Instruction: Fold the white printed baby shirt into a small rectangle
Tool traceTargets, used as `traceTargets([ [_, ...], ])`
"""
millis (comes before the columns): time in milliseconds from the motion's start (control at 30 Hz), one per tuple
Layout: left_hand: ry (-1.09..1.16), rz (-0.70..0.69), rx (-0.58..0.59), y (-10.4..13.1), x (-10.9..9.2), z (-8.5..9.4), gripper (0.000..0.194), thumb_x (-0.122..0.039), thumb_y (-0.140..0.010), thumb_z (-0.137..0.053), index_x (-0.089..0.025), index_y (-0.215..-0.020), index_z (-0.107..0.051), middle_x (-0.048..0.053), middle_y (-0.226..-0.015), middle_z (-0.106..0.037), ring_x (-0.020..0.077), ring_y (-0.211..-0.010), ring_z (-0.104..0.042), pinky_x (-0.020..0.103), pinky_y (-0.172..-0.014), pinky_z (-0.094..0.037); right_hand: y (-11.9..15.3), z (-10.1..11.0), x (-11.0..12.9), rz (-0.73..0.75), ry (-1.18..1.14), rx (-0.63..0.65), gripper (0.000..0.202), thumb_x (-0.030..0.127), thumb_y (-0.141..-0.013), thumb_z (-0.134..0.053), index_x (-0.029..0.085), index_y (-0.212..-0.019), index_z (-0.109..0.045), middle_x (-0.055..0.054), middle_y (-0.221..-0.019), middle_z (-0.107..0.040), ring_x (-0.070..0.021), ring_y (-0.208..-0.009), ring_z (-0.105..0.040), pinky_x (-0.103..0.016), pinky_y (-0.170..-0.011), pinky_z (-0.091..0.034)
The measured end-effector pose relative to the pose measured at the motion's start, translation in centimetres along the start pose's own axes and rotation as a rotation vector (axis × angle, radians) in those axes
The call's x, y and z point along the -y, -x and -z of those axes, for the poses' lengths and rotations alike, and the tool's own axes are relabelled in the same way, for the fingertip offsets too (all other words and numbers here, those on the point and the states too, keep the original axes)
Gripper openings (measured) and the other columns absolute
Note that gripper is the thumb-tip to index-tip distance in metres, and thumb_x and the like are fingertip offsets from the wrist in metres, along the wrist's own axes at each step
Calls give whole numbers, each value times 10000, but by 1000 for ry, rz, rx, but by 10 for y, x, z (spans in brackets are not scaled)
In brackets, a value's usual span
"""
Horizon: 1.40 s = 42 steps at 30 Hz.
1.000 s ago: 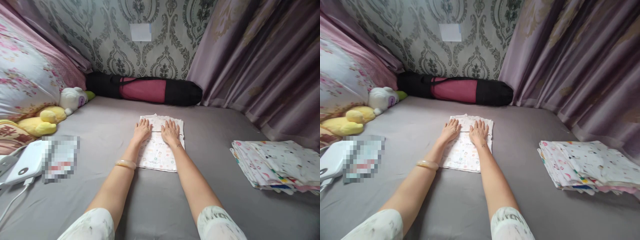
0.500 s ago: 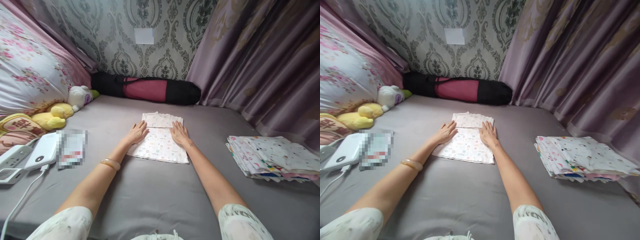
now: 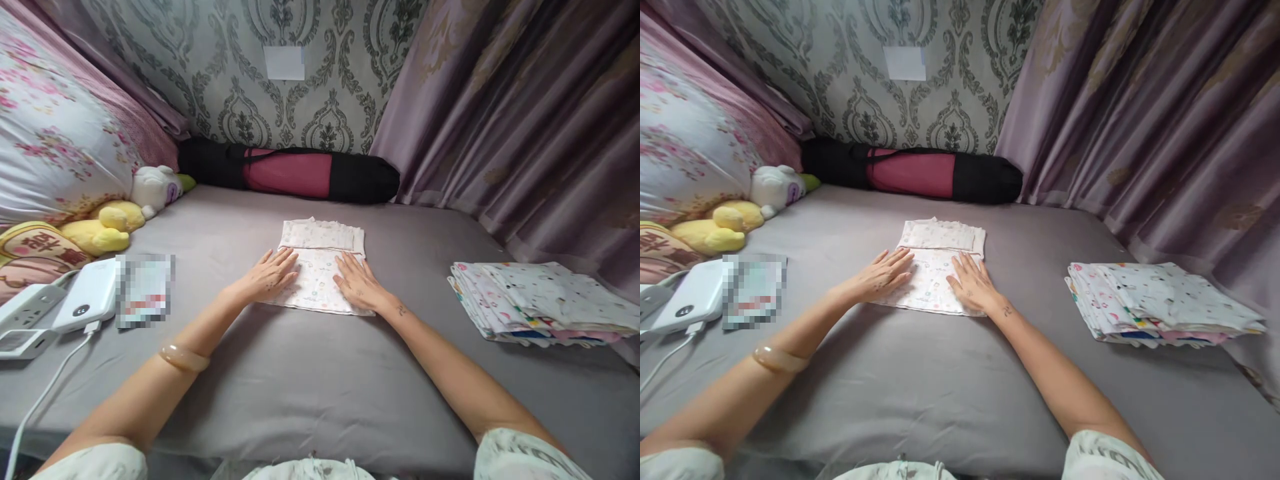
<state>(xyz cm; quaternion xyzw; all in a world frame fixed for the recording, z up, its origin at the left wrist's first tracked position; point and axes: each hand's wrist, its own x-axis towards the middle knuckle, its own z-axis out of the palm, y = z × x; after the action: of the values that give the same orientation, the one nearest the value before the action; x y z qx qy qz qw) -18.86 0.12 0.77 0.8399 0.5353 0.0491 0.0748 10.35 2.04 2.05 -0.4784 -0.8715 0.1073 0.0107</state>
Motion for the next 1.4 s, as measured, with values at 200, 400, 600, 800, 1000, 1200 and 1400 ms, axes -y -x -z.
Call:
traceTargets([
  [200,19,25,65,13,0,-11,712,-595,-1017,-134,-191,-1593,-239,80,-1667,-167,248,-1548,-96,485,-1241,-121,18,-14,1,53,21,29,640,478,-1072,-209,116,-1599,-234,-111,-1645,-96,-250,-1516,-33,-514,-1235,-39],
  [400,4,28,82,11,-3,-8,710,-584,-1022,-137,-174,-1591,-239,105,-1669,-168,262,-1548,-95,505,-1236,-125,16,-12,1,54,14,21,630,465,-1078,-227,106,-1596,-237,-125,-1644,-99,-236,-1517,-27,-500,-1235,-23],
  [600,14,-113,-37,35,-12,4,600,-589,-1011,-300,-235,-1461,-480,141,-1578,-391,321,-1477,-305,565,-1194,-223,44,-3,-3,133,-61,65,620,474,-1081,-258,118,-1588,-266,-127,-1640,-136,-239,-1515,-73,-480,-1241,-63],
  [800,121,-299,-118,61,-17,11,302,-418,-1021,-434,-272,-1144,-668,74,-1134,-634,207,-1003,-617,339,-881,-494,80,3,-12,260,-133,-85,390,423,-1067,-416,230,-1370,-569,-120,-1454,-482,-270,-1353,-424,-466,-1161,-307],
  [1000,27,-350,-161,58,-32,11,301,-263,-1037,-344,-204,-982,-634,73,-993,-653,201,-934,-626,317,-825,-481,85,8,-10,355,-62,-153,188,258,-1059,-474,204,-1077,-653,-88,-1091,-599,-228,-980,-569,-353,-905,-449],
  [1200,39,-137,-229,44,-37,8,188,-233,-979,-345,-210,-892,-510,42,-784,-603,194,-720,-573,308,-649,-439,82,2,4,206,-27,-214,282,352,-935,-711,195,-1148,-616,-81,-1119,-586,-247,-989,-543,-354,-921,-434],
  [1400,149,-50,-219,34,-31,4,179,-275,-993,-310,-220,-945,-473,33,-805,-595,192,-726,-565,311,-661,-446,68,-2,2,104,64,-225,222,85,-892,-573,191,-1070,-651,-79,-1038,-610,-246,-974,-556,-332,-895,-442],
])
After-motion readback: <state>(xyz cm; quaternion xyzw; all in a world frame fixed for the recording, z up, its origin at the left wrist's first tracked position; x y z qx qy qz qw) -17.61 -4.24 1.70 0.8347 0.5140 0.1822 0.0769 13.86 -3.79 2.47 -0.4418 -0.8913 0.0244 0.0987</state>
